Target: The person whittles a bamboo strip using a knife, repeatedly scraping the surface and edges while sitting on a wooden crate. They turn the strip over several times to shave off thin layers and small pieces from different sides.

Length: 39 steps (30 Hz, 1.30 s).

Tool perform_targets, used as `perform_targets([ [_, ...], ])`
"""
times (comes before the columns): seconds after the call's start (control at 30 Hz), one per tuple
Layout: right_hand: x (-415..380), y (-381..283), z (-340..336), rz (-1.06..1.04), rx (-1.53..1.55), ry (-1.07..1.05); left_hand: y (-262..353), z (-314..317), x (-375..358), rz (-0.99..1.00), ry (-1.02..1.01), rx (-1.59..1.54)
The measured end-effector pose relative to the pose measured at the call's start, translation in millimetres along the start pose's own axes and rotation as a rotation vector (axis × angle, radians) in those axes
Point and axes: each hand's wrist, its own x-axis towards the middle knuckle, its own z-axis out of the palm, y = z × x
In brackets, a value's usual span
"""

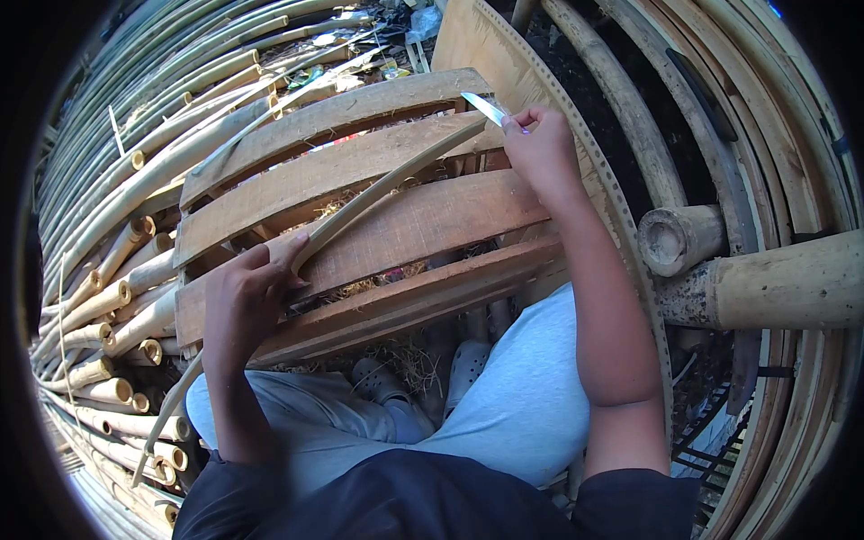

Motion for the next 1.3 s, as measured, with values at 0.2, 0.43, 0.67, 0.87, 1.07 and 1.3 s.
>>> perform_targets([
  [0.2, 0, 0, -5, 0.171, 0.131, -0.057, -3, 4, 0, 0.007, 0.028, -0.010],
  [0.43, 2, 1, -6, 0.255, 0.213, -0.084, -3, 4, 0, 0.009, 0.036, -0.014],
  [0.67, 3, 1, -9, 0.258, 0.211, -0.083, -2, 4, 1, 0.013, 0.045, -0.017],
  [0.87, -5, -12, -15, 0.295, 0.184, -0.114, -3, 5, 1, 0.024, 0.055, -0.009],
  [1.07, -2, -6, -12, 0.282, 0.222, -0.107, -2, 3, 1, 0.016, 0.033, -0.006],
  [1.3, 1, -3, -16, 0.350, 0.378, -0.191, -2, 2, 1, 0.011, 0.032, -0.031],
])
